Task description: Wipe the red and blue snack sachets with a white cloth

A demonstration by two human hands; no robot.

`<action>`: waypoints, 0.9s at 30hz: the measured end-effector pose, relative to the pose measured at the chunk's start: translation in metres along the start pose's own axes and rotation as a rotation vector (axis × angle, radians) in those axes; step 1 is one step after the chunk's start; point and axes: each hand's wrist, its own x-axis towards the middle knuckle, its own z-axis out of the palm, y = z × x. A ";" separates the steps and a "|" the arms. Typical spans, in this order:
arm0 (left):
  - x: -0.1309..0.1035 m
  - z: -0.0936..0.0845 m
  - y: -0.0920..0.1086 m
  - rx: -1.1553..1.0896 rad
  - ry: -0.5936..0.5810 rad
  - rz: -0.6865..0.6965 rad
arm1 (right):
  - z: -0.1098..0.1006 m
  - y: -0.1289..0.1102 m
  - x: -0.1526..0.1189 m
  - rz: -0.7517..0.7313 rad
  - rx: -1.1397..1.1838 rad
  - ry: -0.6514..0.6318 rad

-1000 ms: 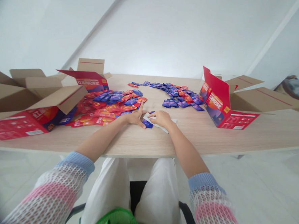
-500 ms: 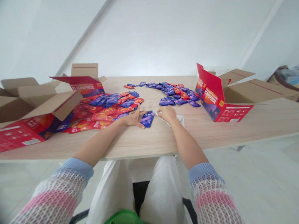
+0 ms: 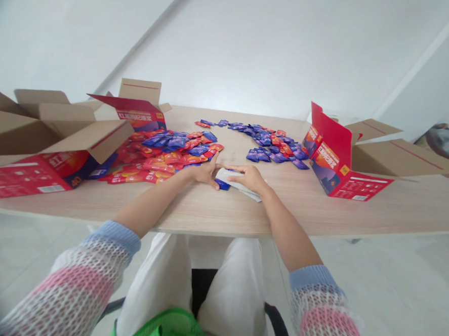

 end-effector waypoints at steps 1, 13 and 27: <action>0.000 0.001 0.000 -0.001 0.020 -0.004 | 0.003 -0.003 0.001 0.007 -0.035 -0.043; -0.002 0.000 0.001 0.067 0.071 -0.033 | 0.010 -0.010 0.013 0.046 -0.255 -0.172; -0.003 -0.006 0.007 0.063 -0.029 -0.107 | 0.006 0.014 0.023 0.394 -0.473 0.053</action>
